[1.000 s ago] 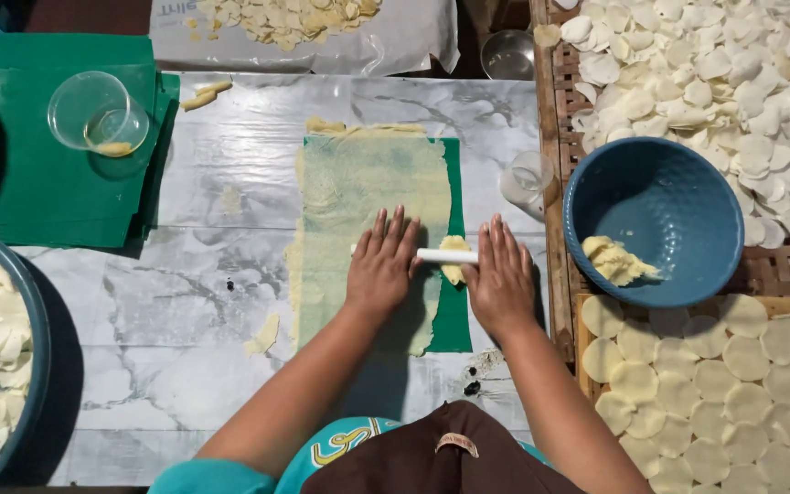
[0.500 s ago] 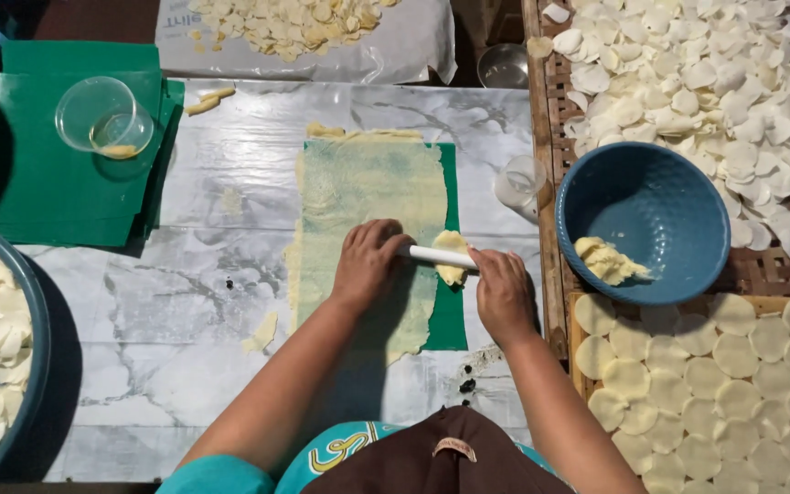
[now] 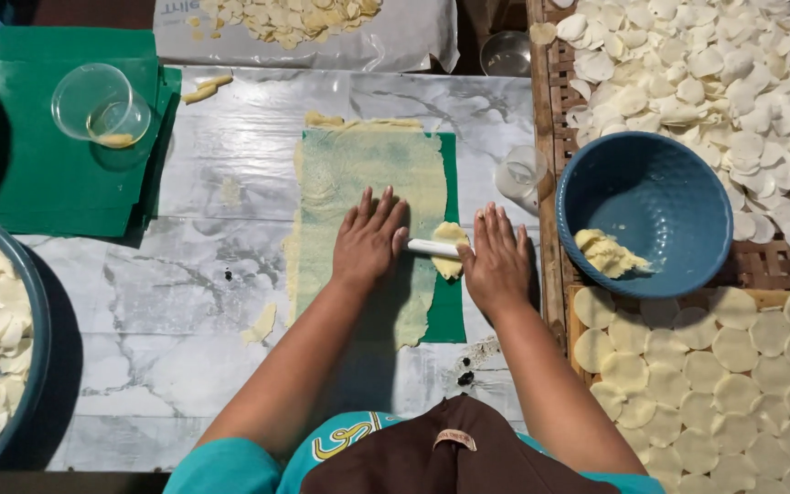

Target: Rolling out thin sheets of dough on a green mat using a rolling pin.

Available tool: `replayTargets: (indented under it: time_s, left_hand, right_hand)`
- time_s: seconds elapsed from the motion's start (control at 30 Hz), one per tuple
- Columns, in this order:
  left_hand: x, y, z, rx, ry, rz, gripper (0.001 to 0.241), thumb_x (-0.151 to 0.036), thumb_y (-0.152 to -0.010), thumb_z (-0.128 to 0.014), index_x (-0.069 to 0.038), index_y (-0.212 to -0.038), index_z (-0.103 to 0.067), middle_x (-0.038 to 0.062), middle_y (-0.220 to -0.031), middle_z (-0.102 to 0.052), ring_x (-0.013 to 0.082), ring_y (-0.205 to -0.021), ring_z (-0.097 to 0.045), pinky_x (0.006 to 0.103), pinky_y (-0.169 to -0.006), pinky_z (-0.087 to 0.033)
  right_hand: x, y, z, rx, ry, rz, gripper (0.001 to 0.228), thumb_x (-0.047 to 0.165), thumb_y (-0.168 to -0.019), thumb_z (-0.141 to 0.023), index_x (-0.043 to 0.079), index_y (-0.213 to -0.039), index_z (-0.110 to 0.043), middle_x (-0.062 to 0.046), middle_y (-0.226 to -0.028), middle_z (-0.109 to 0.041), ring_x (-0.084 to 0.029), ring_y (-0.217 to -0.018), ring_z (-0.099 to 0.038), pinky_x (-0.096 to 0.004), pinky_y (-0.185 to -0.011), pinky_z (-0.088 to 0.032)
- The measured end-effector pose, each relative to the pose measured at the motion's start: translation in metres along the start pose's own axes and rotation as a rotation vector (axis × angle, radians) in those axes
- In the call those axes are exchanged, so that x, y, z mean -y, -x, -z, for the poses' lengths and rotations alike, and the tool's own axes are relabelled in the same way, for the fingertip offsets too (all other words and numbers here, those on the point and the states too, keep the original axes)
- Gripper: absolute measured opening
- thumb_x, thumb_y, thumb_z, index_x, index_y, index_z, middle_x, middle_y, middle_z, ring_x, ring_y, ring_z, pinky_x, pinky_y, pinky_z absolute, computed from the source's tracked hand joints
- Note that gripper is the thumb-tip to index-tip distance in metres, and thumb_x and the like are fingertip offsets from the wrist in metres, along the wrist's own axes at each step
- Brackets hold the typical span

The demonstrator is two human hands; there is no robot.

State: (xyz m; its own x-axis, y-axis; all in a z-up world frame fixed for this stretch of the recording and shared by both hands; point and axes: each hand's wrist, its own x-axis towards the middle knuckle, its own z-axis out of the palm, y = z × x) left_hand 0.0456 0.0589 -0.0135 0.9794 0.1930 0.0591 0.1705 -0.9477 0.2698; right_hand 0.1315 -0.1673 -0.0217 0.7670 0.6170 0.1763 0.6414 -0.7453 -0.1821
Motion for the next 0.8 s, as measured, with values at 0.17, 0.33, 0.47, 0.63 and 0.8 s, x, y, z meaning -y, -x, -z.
replayTargets:
  time_s: [0.17,0.33,0.47,0.63,0.8]
  left_hand:
    - [0.001,-0.004,-0.005,0.056,-0.015,0.079,0.060,-0.049,-0.109,-0.022,-0.025,-0.163,-0.030,0.009,-0.172,-0.022,0.0354,-0.159,-0.013,0.0513,-0.125,-0.017]
    - [-0.006,0.053,-0.002,0.065,-0.042,0.064,0.059,-0.046,-0.109,-0.030,-0.025,-0.164,-0.026,0.007,-0.172,-0.020,0.0313,-0.159,-0.014,0.0457,-0.125,-0.016]
    - [-0.003,0.033,-0.006,0.036,-0.004,0.094,0.060,-0.049,-0.109,-0.026,-0.024,-0.163,-0.029,0.009,-0.171,-0.022,0.0314,-0.158,-0.015,0.0460,-0.126,-0.014]
    - [0.006,-0.004,0.002,0.034,0.028,0.125,0.061,-0.053,-0.110,-0.023,-0.023,-0.162,-0.034,0.013,-0.171,-0.021,0.0366,-0.159,-0.013,0.0496,-0.125,-0.020]
    - [0.031,0.034,-0.028,-0.104,0.119,-0.113,0.039,-0.042,-0.093,-0.063,-0.040,-0.132,-0.059,-0.006,-0.138,-0.052,0.0238,-0.137,-0.047,0.0449,-0.106,-0.044]
  right_hand:
    - [0.006,-0.006,-0.005,0.058,0.073,-0.070,0.068,0.051,-0.109,-0.031,0.004,-0.158,-0.037,-0.020,-0.168,-0.029,-0.032,-0.157,-0.023,-0.055,-0.124,-0.013]
    - [0.021,0.049,0.003,-0.046,0.041,0.004,0.067,0.046,-0.108,-0.040,0.000,-0.157,-0.037,-0.024,-0.166,-0.032,-0.036,-0.150,-0.036,-0.049,-0.120,-0.025]
    - [0.018,0.020,0.005,0.070,0.016,-0.031,0.071,0.048,-0.107,-0.039,0.000,-0.158,-0.032,-0.023,-0.169,-0.024,-0.035,-0.155,-0.025,-0.051,-0.123,-0.019]
    - [0.002,-0.018,-0.004,0.129,0.016,-0.060,0.070,0.051,-0.107,-0.034,0.003,-0.159,-0.032,-0.020,-0.170,-0.022,-0.033,-0.158,-0.018,-0.057,-0.125,-0.009]
    - [-0.031,0.031,-0.032,-0.141,-0.092,0.150,0.044,0.035,-0.094,-0.063,0.025,-0.137,-0.062,0.001,-0.115,-0.055,-0.022,-0.104,-0.059,-0.042,-0.103,-0.043]
